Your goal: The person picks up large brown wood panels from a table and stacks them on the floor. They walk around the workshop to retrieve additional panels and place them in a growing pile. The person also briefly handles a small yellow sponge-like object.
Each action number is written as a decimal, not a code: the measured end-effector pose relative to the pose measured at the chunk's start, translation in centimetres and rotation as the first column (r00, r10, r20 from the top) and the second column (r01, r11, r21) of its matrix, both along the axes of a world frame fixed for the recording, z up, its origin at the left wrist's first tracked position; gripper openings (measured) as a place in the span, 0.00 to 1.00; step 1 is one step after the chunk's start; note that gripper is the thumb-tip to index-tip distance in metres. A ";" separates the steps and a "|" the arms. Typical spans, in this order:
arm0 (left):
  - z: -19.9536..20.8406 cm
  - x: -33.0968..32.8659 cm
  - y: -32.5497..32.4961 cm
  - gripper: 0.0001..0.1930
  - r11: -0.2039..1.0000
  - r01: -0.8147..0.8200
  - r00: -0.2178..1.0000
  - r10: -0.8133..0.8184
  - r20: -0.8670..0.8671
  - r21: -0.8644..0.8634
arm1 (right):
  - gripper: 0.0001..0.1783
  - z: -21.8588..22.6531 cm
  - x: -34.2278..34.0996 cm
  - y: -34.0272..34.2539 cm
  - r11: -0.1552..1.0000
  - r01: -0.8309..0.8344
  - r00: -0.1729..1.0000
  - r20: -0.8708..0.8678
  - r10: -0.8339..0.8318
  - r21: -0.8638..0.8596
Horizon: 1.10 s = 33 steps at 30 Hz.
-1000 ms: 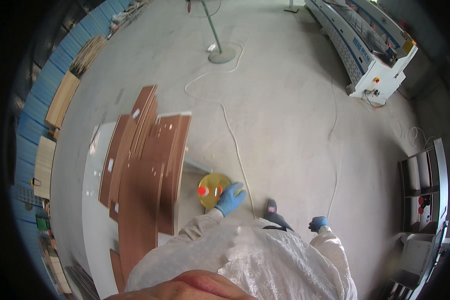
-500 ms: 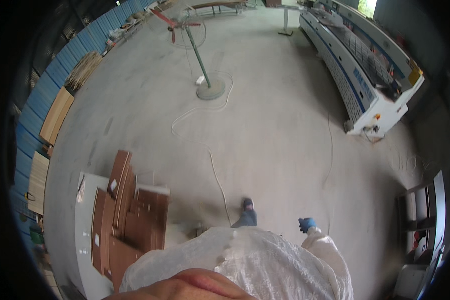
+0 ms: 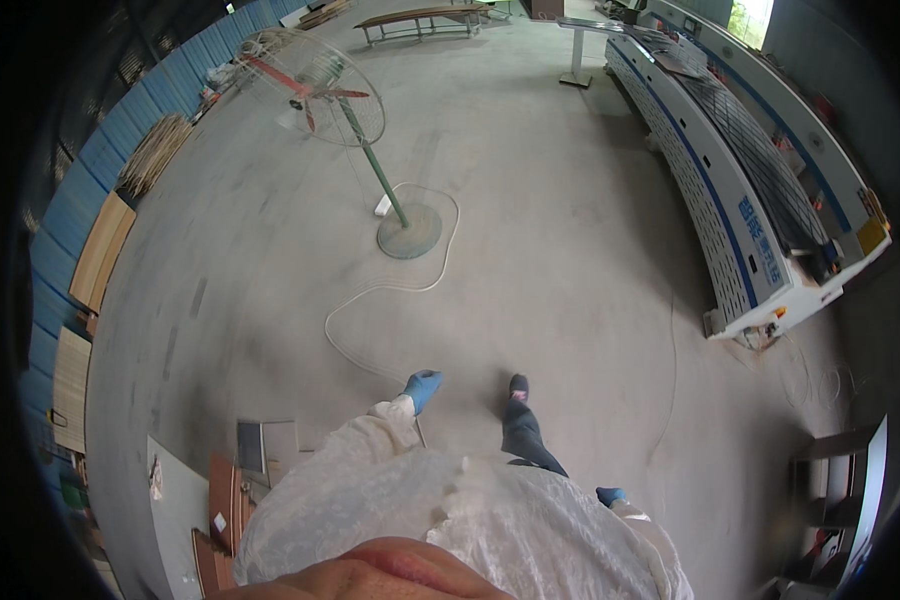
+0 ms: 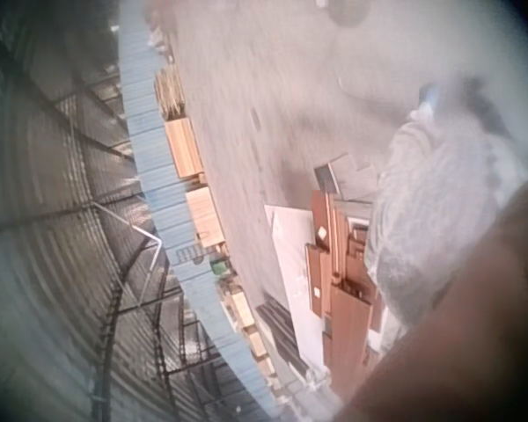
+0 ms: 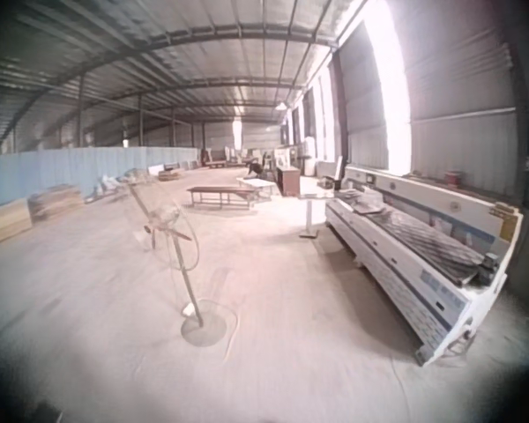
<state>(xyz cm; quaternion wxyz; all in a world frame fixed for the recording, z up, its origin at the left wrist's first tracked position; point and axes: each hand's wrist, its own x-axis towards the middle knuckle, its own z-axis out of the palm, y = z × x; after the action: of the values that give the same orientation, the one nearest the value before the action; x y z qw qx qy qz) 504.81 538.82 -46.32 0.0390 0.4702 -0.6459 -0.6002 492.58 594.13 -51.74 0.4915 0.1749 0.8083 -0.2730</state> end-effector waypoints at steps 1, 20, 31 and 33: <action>0.0 -2.4 -1.5 0.12 1.000 -0.004 1.000 0.004 0.019 0.026 | 0.21 -0.9 -2.9 -1.8 0.998 -0.055 0.998 0.009 0.055 0.027; -10.4 -39.2 -45.9 0.16 0.639 0.769 0.520 -0.596 0.611 -0.031 | 0.17 4.3 -68.8 -66.7 0.908 -0.169 0.942 -0.335 0.033 -0.383; 0.9 -92.5 -72.1 0.12 0.982 0.177 0.984 -0.178 -0.004 -0.062 | 0.17 -1.0 -85.3 -73.9 0.999 -0.044 0.998 0.049 0.042 0.032; 0.5 -96.7 -76.4 0.12 0.988 0.154 0.986 -0.154 -0.064 -0.004 | 0.18 -2.7 -91.2 -77.3 0.985 -0.153 0.986 0.079 0.146 0.085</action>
<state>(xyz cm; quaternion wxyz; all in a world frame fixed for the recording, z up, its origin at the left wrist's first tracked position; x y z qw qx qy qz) 408.07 462.44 -45.87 0.0130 0.3993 -0.6784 -0.6166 401.40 516.81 -54.47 0.5310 0.1456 0.8125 -0.1917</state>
